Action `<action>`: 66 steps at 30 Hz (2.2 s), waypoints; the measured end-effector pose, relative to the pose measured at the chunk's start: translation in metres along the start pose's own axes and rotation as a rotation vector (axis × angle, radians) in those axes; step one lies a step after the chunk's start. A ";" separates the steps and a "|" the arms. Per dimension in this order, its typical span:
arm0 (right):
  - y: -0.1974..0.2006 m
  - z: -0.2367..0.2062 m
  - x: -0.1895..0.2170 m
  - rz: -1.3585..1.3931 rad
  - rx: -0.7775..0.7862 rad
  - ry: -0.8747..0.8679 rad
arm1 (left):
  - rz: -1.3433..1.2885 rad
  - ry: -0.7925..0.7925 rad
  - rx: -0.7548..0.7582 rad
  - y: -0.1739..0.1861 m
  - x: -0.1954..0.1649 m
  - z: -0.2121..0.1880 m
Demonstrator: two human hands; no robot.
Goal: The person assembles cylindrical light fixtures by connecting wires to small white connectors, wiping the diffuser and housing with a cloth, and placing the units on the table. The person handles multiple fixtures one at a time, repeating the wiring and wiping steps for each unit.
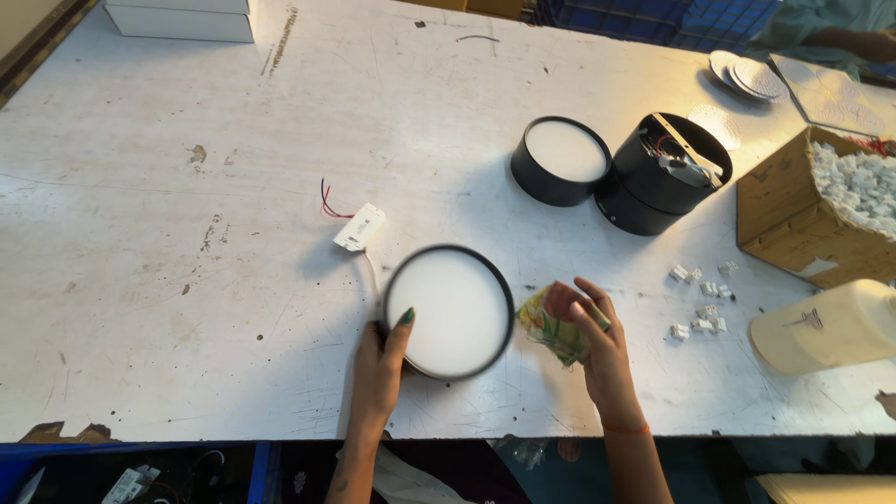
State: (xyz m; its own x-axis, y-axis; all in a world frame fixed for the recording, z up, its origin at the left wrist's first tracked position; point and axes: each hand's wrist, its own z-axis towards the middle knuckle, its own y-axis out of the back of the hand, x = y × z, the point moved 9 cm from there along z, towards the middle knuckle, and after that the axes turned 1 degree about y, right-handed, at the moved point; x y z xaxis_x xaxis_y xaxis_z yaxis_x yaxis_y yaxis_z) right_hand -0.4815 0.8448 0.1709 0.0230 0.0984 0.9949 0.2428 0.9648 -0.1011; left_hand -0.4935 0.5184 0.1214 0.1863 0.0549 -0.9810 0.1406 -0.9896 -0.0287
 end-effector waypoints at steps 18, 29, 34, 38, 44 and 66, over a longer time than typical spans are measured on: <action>-0.003 0.000 -0.005 -0.899 -0.046 0.341 | 0.875 0.223 0.159 0.093 -0.028 0.108; -0.006 0.009 -0.015 -0.925 0.016 0.212 | 1.351 -0.416 -0.375 0.060 -0.140 0.162; -0.008 0.006 0.002 -0.889 -0.005 0.333 | 1.512 0.021 -0.119 -0.025 -0.105 0.224; -0.005 0.007 0.003 -0.830 -0.003 0.290 | 1.782 0.168 0.025 -0.087 -0.079 0.218; -0.004 0.002 0.013 -0.895 -0.001 0.394 | 1.699 -0.197 -0.123 -0.157 -0.062 0.151; 0.147 0.009 0.010 -1.483 -0.413 0.347 | 0.790 -0.998 0.179 -0.157 -0.038 -0.011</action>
State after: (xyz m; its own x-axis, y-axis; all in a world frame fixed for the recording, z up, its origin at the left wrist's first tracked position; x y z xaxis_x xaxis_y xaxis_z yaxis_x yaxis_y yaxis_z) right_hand -0.4543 0.9899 0.1660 -0.2683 -0.9496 0.1620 0.4859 0.0118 0.8739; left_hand -0.5115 0.6731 0.1653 -0.6570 -0.5979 -0.4592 0.1801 -0.7160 0.6745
